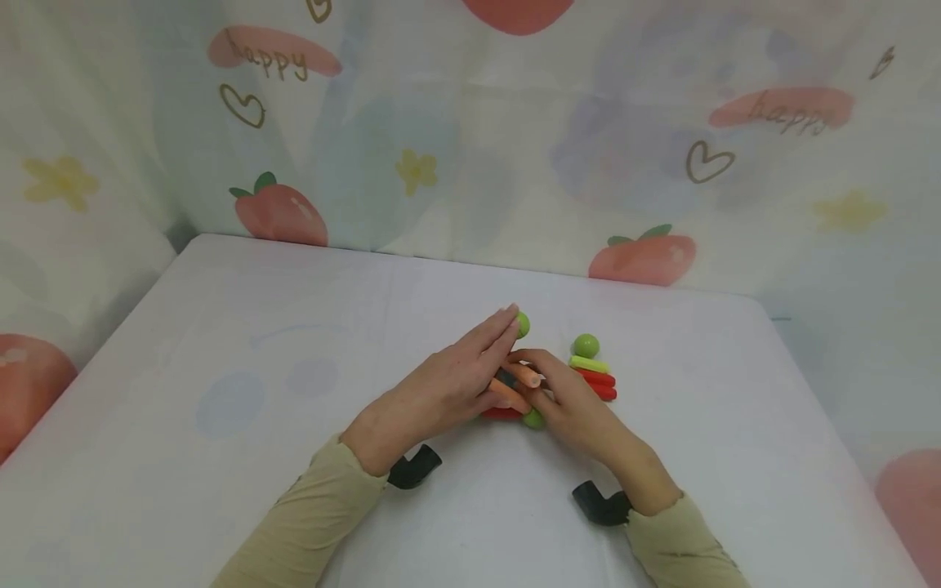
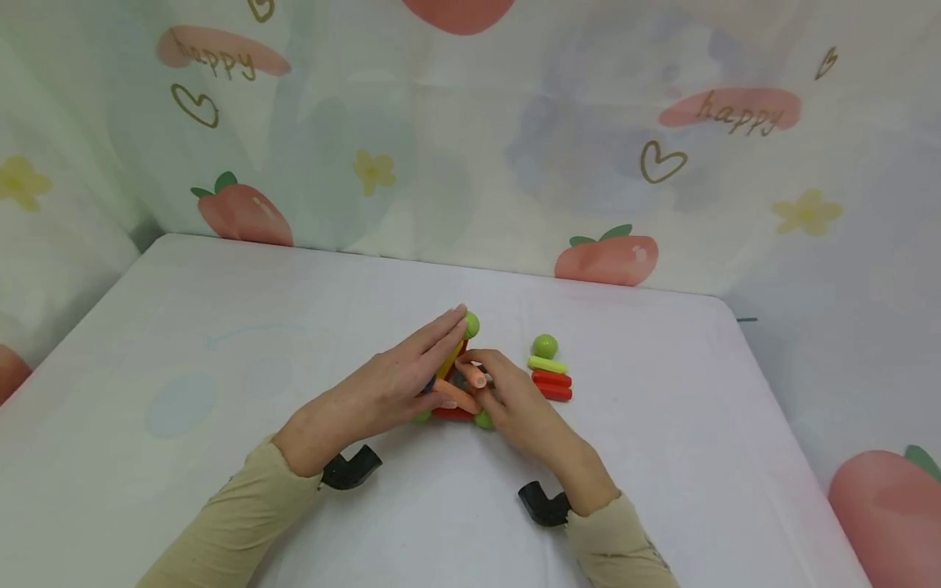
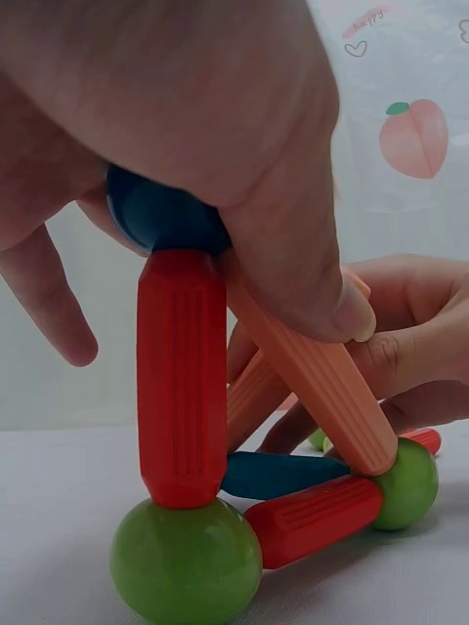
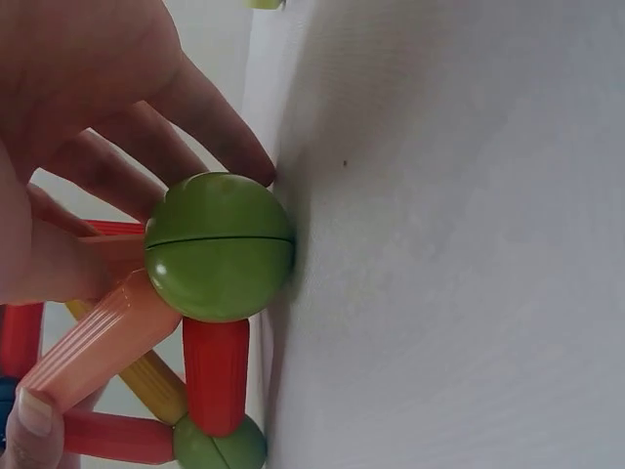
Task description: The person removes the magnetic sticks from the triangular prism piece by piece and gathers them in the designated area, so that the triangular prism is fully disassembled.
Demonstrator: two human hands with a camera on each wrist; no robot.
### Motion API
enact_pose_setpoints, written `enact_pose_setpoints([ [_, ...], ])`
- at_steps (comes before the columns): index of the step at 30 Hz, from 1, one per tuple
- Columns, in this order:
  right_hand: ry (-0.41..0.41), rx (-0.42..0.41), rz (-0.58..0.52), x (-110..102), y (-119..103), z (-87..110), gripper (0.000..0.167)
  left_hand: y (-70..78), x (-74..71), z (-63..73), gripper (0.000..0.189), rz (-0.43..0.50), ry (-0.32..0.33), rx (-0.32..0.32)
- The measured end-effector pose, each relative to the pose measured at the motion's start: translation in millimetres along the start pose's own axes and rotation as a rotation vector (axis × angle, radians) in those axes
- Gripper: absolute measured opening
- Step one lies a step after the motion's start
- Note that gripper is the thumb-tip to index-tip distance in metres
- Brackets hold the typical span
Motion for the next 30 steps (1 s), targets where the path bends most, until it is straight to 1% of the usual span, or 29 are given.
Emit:
enact_pose_setpoints([
  [3, 0.0, 0.021, -0.003, -0.2, 1.8, -0.2, 0.037, 0.0, 0.2, -0.7, 0.087, 0.018, -0.024, -0.023],
  [5, -0.006, 0.027, -0.019, -0.2, 2.1, -0.6, 0.037, 0.1, -0.1, -0.7, 0.086, 0.013, -0.029, -0.026],
  [10, -0.005, 0.038, -0.051, 0.0, 3.5, -0.7, 0.036, 0.7, -0.1, -0.5, 0.085, -0.022, -0.01, 0.005],
  [12, 0.004, 0.039, -0.053, -0.2, 4.1, -0.9, 0.035, 0.8, 0.1, -1.0, 0.085, -0.023, -0.009, 0.008],
  [17, 0.021, 0.05, -0.05, -2.3, 5.2, -1.3, 0.032, 0.6, 0.7, -2.4, 0.086, -0.013, -0.028, -0.005],
  [21, 0.027, 0.063, -0.057, -4.3, 5.7, -0.7, 0.027, 0.5, 1.0, -1.9, 0.086, 0.005, -0.04, -0.019],
  [25, 0.075, 0.053, -0.061, -10.4, 4.5, 0.2, 0.02, 0.2, 0.8, -0.6, 0.085, 0.002, -0.017, -0.014],
  [28, 0.138, 0.041, -0.051, -19.5, 2.8, 2.3, 0.016, 0.2, 0.4, -0.2, 0.084, -0.01, 0.003, 0.001],
  [30, 0.185, 0.047, -0.048, -27.4, 2.5, 4.8, 0.013, 0.2, 0.3, -0.2, 0.085, 0.001, -0.002, -0.007],
])
Point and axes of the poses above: each hand's wrist, its own z-axis away from the middle knuckle, its own x-axis out of the palm, y = z × x, the point moved 2 cm from there along -z, towards the middle knuckle, and after that the axes turned 3 degrees about y, right-handed, at the moved point
